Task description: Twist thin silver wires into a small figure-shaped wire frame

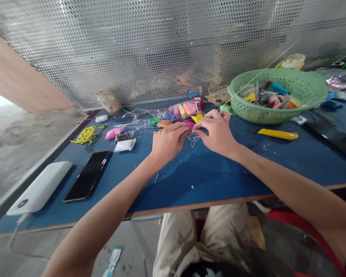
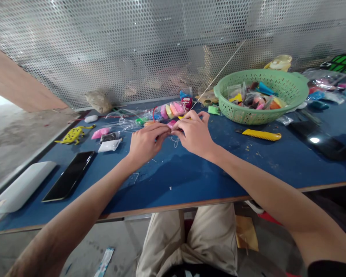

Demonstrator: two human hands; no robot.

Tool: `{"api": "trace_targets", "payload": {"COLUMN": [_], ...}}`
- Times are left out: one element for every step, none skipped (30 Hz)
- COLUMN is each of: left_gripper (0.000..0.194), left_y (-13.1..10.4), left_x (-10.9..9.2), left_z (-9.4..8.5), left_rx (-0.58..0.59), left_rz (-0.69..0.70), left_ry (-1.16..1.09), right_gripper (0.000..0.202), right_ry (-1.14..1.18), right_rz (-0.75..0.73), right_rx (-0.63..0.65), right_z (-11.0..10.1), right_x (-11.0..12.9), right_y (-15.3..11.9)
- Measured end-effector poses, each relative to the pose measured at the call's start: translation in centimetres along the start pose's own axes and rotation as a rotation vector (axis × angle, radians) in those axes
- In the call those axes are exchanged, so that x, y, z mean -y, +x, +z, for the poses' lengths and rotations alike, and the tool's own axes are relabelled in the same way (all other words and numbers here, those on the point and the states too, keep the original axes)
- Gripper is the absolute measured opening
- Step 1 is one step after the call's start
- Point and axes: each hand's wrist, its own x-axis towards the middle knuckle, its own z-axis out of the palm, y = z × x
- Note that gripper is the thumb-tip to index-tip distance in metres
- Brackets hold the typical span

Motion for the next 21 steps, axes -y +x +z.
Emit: {"api": "trace_targets", "payload": {"left_gripper": [0.024, 0.024, 0.024, 0.023, 0.022, 0.022, 0.021, 0.020, 0.020, 0.020, 0.020, 0.020, 0.020, 0.020, 0.021, 0.022, 0.024, 0.026, 0.027, 0.028, 0.028], "left_y": [0.1, 0.1, 0.2, 0.3, 0.4, 0.5, 0.6, 0.7, 0.8, 0.8, 0.9, 0.9, 1.0, 1.0, 1.0, 1.0, 1.0, 0.9, 0.8, 0.8, 0.7], "left_x": [0.1, 0.2, 0.3, 0.4, 0.5, 0.6, 0.7, 0.8, 0.9, 1.0, 1.1, 1.2, 1.3, 1.4, 1.4, 1.5, 1.5, 1.5, 1.5, 1.5, 1.6], "left_z": [0.0, 0.0, 0.0, 0.0, -0.1, -0.1, -0.2, -0.3, -0.3, -0.3, -0.3, -0.3, -0.3, -0.3, -0.2, -0.2, -0.2, -0.2, -0.2, -0.2, -0.2], "left_rx": [0.013, 0.030, 0.049, 0.070, 0.091, 0.113, 0.133, 0.156, 0.177, 0.194, 0.204, 0.205, 0.199, 0.189, 0.177, 0.165, 0.149, 0.127, 0.096, 0.063, 0.031], "left_rz": [-0.014, -0.024, -0.028, -0.030, -0.030, -0.026, -0.022, -0.016, -0.010, -0.008, -0.007, -0.006, -0.005, -0.004, -0.002, -0.002, -0.009, -0.025, -0.043, -0.055, -0.059], "left_ry": [-0.039, -0.079, -0.122, -0.165, -0.209, -0.252, -0.298, -0.343, -0.386, -0.421, -0.447, -0.463, -0.472, -0.478, -0.482, -0.483, -0.477, -0.463, -0.440, -0.410, -0.377], "right_gripper": [0.018, 0.018, 0.019, 0.020, 0.020, 0.021, 0.020, 0.020, 0.020, 0.020, 0.020, 0.020, 0.019, 0.018, 0.016, 0.016, 0.016, 0.016, 0.016, 0.017, 0.017], "right_ry": [0.004, 0.008, 0.013, 0.017, 0.020, 0.022, 0.023, 0.024, 0.025, 0.029, 0.035, 0.044, 0.057, 0.073, 0.094, 0.119, 0.147, 0.178, 0.211, 0.245, 0.277], "right_rz": [-0.002, -0.003, -0.003, -0.004, -0.009, -0.016, -0.024, -0.034, -0.043, -0.053, -0.062, -0.065, -0.061, -0.047, -0.023, 0.009, 0.045, 0.081, 0.114, 0.144, 0.170], "right_rx": [0.002, 0.006, 0.012, 0.021, 0.035, 0.052, 0.068, 0.083, 0.094, 0.104, 0.111, 0.114, 0.114, 0.111, 0.105, 0.098, 0.093, 0.092, 0.092, 0.094, 0.095], "right_z": [-0.1, -0.1, -0.2, -0.4, -0.5, -0.6, -0.7, -0.8, -0.9, -0.9, -1.0, -0.9, -0.8, -0.7, -0.6, -0.5, -0.3, -0.1, 0.0, 0.2, 0.3], "right_x": [0.0, 0.1, 0.1, 0.2, 0.2, 0.2, 0.2, 0.2, 0.1, 0.0, -0.1, -0.2, -0.3, -0.5, -0.6, -0.8, -0.9, -1.0, -1.1, -1.2, -1.3], "right_y": [0.0, 0.0, 0.0, 0.1, 0.1, 0.1, 0.1, 0.2, 0.2, 0.2, 0.3, 0.3, 0.4, 0.4, 0.5, 0.5, 0.6, 0.6, 0.6, 0.6, 0.6]}}
